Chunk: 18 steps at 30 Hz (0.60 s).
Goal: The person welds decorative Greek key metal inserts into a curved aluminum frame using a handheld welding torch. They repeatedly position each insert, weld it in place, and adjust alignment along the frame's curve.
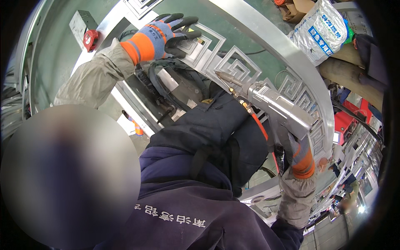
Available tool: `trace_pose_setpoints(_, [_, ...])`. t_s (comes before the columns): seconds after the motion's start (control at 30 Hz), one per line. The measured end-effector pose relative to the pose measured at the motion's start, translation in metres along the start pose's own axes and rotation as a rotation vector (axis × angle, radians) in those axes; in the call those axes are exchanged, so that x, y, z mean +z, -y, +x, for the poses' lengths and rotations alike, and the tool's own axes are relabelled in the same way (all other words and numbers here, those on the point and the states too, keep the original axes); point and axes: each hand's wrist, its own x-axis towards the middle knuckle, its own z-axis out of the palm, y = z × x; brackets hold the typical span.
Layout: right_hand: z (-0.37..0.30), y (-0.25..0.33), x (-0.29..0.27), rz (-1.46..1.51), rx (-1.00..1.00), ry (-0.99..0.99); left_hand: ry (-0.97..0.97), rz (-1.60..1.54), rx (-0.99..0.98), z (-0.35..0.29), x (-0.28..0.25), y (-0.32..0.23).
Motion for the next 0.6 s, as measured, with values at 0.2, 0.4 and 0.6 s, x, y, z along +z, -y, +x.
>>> trace_pose_setpoints(0.2, [0.003, -0.002, 0.006, -0.025, -0.006, 0.022, 0.174, -0.017, -0.127, 0.005, 0.011, 0.006])
trace_pose_setpoints(0.4, [0.010, -0.020, 0.013, 0.092, -0.029, 0.007, 0.473, 0.066, -0.203, 0.015, -0.025, -0.014])
trace_pose_setpoints(0.6, [0.017, -0.019, 0.018, 0.140, -0.058, 0.036, 0.598, 0.182, -0.236, 0.020, -0.025, -0.017])
